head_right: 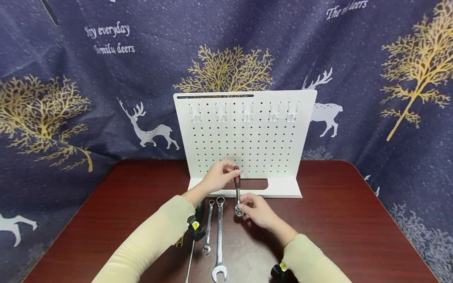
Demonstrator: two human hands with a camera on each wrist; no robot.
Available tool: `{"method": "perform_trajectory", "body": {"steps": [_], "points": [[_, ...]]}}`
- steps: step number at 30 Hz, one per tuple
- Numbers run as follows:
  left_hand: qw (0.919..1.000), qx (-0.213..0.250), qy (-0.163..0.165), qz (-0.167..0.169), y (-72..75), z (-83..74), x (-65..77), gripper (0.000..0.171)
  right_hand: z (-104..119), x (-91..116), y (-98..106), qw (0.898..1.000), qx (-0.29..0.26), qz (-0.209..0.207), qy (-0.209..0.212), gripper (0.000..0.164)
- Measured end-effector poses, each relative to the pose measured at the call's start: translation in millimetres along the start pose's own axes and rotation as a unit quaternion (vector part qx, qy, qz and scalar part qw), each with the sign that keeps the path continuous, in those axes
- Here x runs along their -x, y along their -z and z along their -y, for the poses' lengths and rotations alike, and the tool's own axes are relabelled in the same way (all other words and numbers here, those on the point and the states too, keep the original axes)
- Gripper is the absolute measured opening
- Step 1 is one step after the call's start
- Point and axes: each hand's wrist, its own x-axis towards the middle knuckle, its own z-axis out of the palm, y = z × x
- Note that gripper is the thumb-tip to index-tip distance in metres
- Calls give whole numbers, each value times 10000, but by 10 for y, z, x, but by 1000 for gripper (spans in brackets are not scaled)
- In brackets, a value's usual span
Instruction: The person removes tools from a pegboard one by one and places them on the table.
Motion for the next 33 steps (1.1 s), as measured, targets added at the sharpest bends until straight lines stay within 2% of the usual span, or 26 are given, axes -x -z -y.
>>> {"method": "perform_trajectory", "body": {"steps": [4, 14, 33], "points": [[10000, -12, 28, -16, -10, 73, 46, 25, -13, 18, -51, 9999, 79, 65, 5, 23], [9992, 63, 382, 90, -45, 220, 181, 27, -24, 63, -146, 9990, 281, 328, -122, 20], [9961, 256, 814, 213, -138, 329, 315, 28, -7, 106, -178, 9965, 267, 744, -279, 23]]}}
